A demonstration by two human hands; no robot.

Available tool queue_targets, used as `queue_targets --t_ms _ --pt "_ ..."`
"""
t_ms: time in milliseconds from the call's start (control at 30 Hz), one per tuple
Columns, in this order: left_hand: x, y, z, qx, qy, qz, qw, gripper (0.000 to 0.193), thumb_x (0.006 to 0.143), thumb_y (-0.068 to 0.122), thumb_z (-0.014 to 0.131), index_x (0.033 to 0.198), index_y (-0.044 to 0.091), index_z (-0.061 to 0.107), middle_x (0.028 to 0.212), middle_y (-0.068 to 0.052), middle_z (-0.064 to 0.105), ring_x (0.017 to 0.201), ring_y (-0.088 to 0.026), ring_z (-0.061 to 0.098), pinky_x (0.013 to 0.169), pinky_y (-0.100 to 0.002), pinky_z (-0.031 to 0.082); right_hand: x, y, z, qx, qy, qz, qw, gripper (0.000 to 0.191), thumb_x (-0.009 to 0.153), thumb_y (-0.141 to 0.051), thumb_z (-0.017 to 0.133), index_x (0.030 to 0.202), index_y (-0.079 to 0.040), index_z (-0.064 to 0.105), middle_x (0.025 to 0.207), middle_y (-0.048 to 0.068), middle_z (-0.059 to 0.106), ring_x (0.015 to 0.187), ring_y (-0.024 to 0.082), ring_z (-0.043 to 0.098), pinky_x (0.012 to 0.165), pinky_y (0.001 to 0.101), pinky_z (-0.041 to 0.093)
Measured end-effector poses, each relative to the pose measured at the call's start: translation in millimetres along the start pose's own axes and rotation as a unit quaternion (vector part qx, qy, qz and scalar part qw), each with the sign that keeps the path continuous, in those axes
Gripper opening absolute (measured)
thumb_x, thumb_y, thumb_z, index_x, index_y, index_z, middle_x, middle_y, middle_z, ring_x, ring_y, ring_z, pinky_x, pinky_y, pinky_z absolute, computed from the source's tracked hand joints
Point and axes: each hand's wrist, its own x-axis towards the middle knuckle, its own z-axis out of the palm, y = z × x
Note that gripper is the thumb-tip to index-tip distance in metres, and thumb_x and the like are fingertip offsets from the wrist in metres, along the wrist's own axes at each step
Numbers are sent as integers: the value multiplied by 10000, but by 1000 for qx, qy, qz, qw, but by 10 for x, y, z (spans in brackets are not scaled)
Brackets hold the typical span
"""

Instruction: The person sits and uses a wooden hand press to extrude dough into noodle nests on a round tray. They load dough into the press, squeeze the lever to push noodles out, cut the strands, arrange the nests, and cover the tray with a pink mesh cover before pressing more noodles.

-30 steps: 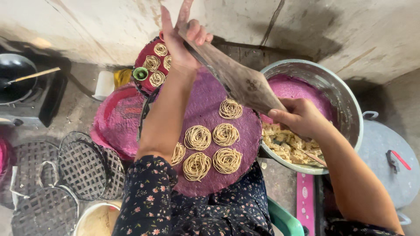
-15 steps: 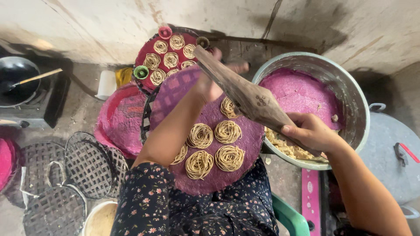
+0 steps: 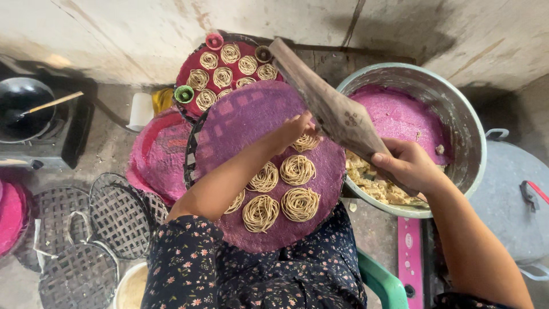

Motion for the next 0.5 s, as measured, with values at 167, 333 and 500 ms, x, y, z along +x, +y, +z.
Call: queue_targets --t_ms 167,333,500 --pt "-370 439 12 228 54 -5 972 876 890 756 228 1444 137 507 1482 -175 496 1331 -341 421 1176 -491 321 -37 25 -38 -8 54 -33 998 479 956 -356 682 1196 57 708 859 73 698 732 107 622 645 280 518" --pt "-394 882 -380 -112 90 124 982 1035 968 853 133 1665 93 223 1694 -215 224 1553 -351 194 1245 -528 193 -50 -24 2 69 -4 -45 997 513 977 -418 621 1161 57 681 807 80 704 676 138 647 600 283 524" --pt "-454 1021 -1212 -606 -80 349 710 933 927 791 258 1611 157 244 1181 -131 619 1102 -312 602 1030 -468 462 190 -118 299 133 -167 -23 977 589 1031 -496 494 1098 64 662 820 87 708 681 162 670 602 301 543"
